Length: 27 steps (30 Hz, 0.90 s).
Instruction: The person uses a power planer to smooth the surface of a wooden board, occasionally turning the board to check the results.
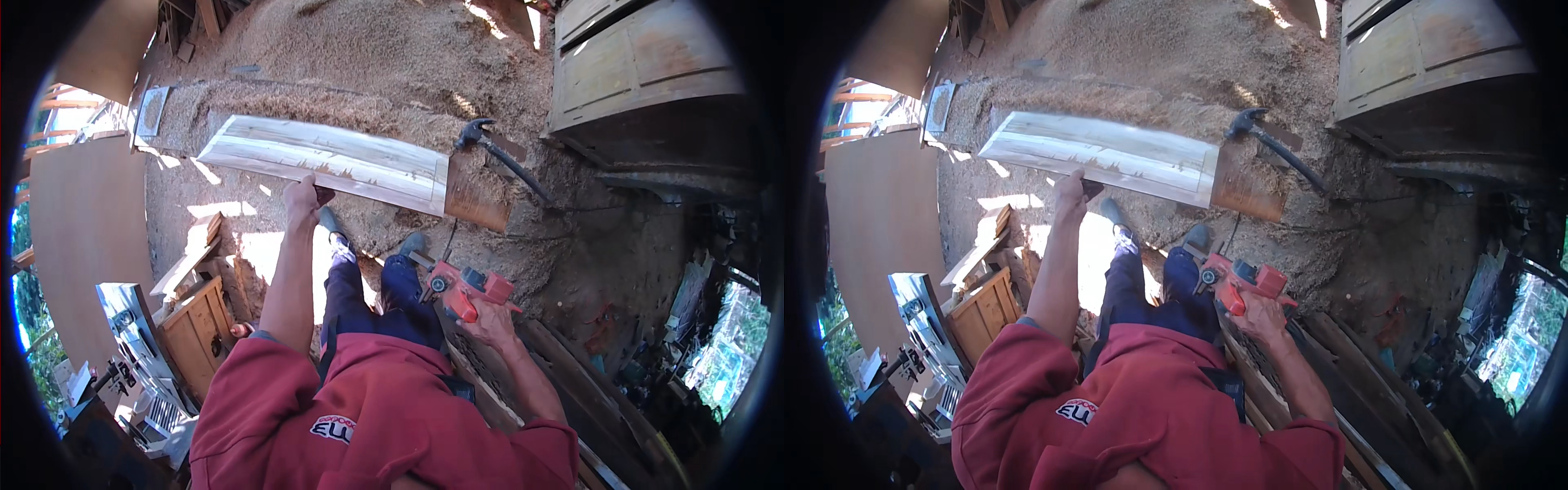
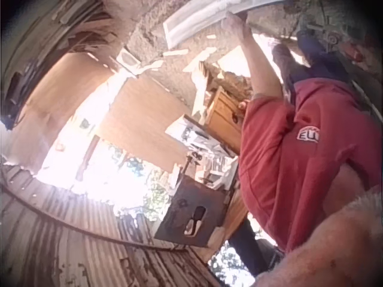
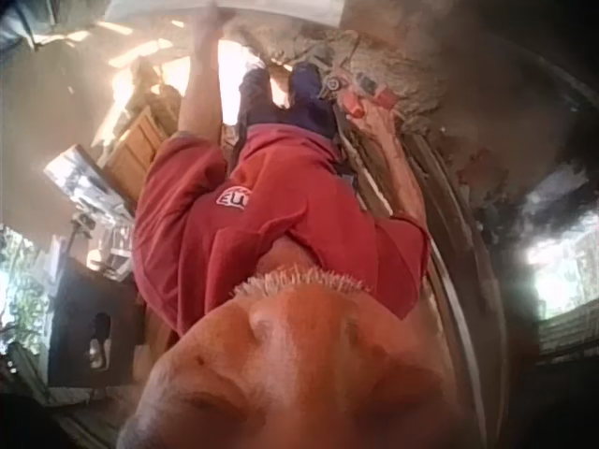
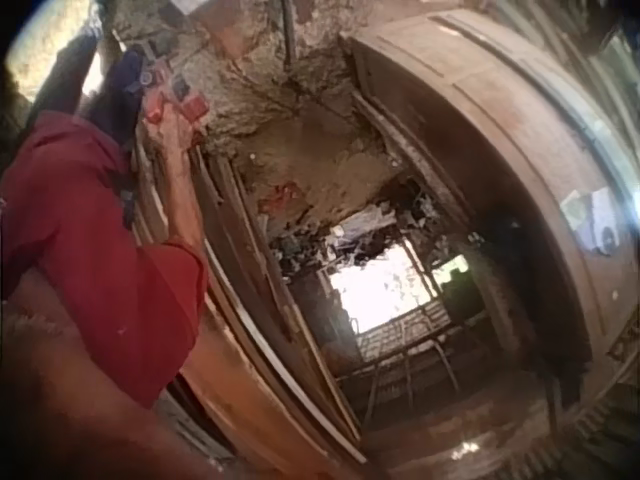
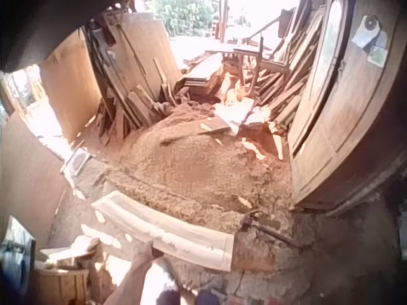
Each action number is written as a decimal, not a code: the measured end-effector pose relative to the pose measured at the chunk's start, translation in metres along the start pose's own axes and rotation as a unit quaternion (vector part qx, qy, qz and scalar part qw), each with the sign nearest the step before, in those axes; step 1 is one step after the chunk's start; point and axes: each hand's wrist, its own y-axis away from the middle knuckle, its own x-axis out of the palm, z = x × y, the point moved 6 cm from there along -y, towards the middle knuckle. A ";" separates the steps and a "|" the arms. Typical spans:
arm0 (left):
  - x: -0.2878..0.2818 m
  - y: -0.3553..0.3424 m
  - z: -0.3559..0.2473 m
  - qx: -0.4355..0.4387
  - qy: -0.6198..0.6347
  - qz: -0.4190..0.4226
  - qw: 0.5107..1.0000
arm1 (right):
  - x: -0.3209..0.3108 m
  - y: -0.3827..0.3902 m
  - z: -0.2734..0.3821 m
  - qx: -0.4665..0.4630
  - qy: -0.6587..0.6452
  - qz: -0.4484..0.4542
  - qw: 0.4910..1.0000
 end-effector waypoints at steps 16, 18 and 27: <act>0.014 -0.077 -0.052 0.276 -0.581 -0.121 0.756 | -0.052 -0.020 0.068 -0.221 -0.028 -0.181 0.958; 0.032 -0.099 -0.066 0.285 -0.581 -0.062 0.760 | -0.060 -0.040 0.077 -0.241 -0.034 -0.213 0.946; 0.050 -0.109 -0.052 0.234 -0.707 -0.002 0.667 | -0.055 -0.082 0.061 -0.250 0.078 -0.213 0.941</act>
